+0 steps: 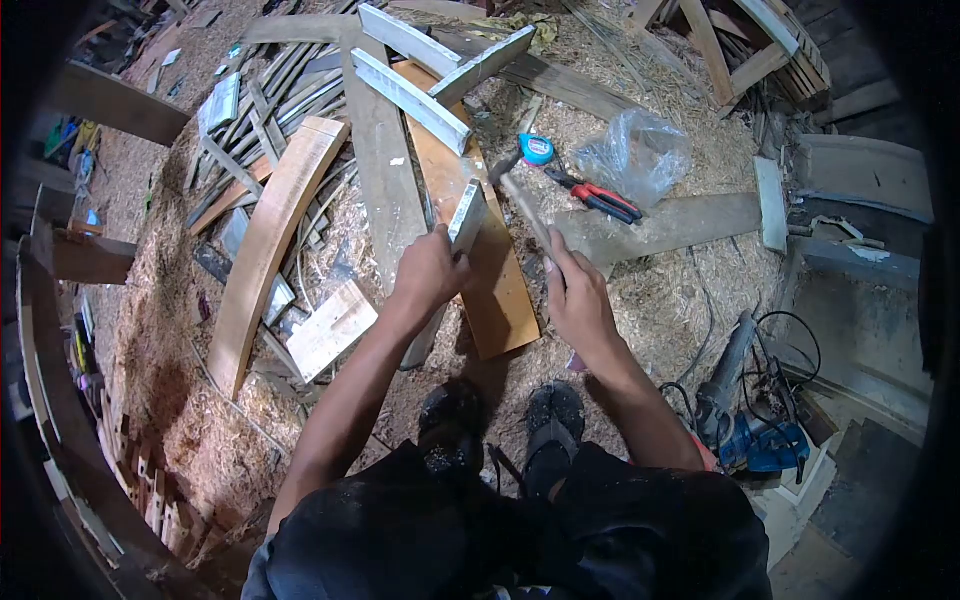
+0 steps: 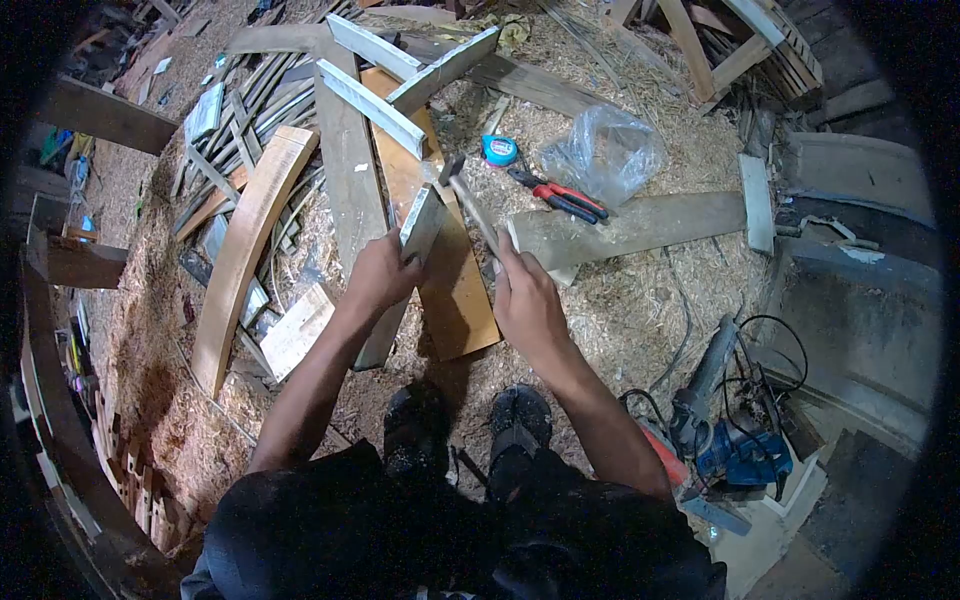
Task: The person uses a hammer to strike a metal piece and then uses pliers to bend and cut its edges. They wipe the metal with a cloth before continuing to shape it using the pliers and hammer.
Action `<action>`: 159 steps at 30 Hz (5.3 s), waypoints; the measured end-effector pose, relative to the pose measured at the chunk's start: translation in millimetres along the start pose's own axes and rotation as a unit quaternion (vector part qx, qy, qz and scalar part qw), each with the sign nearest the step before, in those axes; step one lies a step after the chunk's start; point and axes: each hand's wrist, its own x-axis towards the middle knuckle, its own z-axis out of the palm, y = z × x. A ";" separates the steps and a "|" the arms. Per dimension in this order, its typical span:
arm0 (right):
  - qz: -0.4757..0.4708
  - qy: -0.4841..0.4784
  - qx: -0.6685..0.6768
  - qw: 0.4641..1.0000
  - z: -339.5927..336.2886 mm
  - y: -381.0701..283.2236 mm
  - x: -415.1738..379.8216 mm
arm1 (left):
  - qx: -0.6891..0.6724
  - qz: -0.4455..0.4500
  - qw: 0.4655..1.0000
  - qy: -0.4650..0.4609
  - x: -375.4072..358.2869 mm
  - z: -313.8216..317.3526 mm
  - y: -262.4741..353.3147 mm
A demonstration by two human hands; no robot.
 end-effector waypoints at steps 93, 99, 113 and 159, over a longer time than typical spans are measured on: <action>0.062 0.029 0.091 0.993 19.7 25.5 -39.8 | -0.071 -0.006 0.995 0.064 -7.0 54.2 -7.5; 0.031 0.029 0.023 0.999 16.4 26.3 -36.7 | 0.117 0.095 0.982 0.110 6.8 55.2 19.1; 0.024 -0.031 0.015 0.999 -23.0 18.3 28.5 | 0.169 0.110 0.973 0.110 13.0 79.0 15.2; 0.019 -0.028 0.052 0.998 -19.1 1.6 8.7 | 0.145 0.114 0.973 0.136 19.6 87.7 9.7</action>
